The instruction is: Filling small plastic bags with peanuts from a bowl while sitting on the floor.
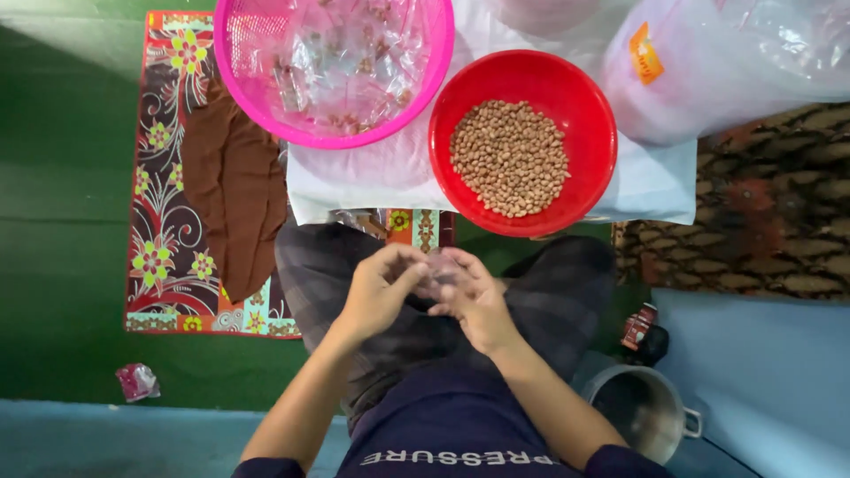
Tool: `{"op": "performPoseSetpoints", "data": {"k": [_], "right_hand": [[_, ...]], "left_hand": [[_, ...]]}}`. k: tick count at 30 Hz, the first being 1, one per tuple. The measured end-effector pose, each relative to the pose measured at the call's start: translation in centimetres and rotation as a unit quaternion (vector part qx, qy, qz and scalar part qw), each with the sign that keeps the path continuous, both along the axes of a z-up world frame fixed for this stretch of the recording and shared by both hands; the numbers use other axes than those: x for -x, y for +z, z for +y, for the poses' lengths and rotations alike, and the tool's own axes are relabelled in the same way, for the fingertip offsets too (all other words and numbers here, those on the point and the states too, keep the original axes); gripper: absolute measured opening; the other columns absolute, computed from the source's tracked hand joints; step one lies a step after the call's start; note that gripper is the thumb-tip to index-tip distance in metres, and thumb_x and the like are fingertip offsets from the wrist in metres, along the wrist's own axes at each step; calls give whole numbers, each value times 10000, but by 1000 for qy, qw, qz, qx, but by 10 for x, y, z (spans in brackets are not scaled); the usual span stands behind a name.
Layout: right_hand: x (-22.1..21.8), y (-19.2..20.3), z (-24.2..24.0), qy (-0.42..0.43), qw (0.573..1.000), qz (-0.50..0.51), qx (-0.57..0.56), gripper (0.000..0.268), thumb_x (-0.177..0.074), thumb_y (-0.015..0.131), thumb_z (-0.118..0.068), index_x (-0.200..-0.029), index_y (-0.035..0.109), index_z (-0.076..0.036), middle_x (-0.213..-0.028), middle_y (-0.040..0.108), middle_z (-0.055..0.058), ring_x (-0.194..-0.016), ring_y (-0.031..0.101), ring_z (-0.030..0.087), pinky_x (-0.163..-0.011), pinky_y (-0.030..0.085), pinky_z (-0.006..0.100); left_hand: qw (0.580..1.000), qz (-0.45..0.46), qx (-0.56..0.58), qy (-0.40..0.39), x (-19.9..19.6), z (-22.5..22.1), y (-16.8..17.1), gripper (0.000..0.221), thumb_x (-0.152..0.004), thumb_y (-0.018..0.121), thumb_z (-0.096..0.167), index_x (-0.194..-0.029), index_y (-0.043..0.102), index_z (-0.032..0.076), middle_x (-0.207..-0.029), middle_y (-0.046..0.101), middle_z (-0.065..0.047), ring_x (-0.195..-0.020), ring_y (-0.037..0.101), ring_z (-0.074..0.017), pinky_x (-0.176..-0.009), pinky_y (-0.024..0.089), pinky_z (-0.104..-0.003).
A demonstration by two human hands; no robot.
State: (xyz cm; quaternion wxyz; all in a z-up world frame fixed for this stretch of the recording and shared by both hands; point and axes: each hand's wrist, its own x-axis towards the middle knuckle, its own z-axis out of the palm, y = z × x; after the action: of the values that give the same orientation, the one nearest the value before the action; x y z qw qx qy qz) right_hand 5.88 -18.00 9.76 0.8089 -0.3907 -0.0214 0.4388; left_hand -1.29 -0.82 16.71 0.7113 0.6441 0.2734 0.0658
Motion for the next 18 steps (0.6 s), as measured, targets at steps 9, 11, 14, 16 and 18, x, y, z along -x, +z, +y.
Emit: {"op": "performPoseSetpoints", "data": {"k": [9,11,14,16,18], "right_hand": [[-19,-40,-11,-113,957,-42,265,153,-904,726,44,-1055,702,62,-775,731,195,-591,746,262,-508,649,301],[-19,-45,-14,-126,955,-46,265,142,-914,720,39,-1052,698,64,-785,741,211,-606,750,258,-507,642,290],[-18,-43,-17,-135,952,-55,268,145,-922,718,24,-1058,697,69,-793,748,217,-617,747,236,-514,632,265],[-16,-44,-20,-134,951,-59,273,159,-922,723,14,-1068,699,71,-791,744,208,-614,741,217,-520,628,251],[-15,-47,-22,-108,948,-85,289,159,-904,731,18,-1056,723,62,-758,750,188,-571,734,187,-493,620,232]], "left_hand": [[991,116,-2,-63,10,17,-16,98,-903,736,77,-960,794,21,-770,763,-171,-702,744,-208,-656,632,-307],[992,108,16,-60,7,12,-31,103,-905,736,66,-967,782,-3,-790,758,-193,-733,756,-236,-666,643,-327],[993,90,60,-54,1,9,-53,225,-879,776,76,-1068,724,-34,-904,736,-227,-808,749,-261,-694,654,-363],[991,81,89,-55,-2,6,-61,370,-850,818,98,-1163,678,-42,-998,719,-240,-852,731,-259,-712,655,-378],[988,77,118,-69,-3,3,-61,359,-863,773,56,-1187,672,-62,-947,717,-209,-769,705,-205,-654,654,-319]]}}
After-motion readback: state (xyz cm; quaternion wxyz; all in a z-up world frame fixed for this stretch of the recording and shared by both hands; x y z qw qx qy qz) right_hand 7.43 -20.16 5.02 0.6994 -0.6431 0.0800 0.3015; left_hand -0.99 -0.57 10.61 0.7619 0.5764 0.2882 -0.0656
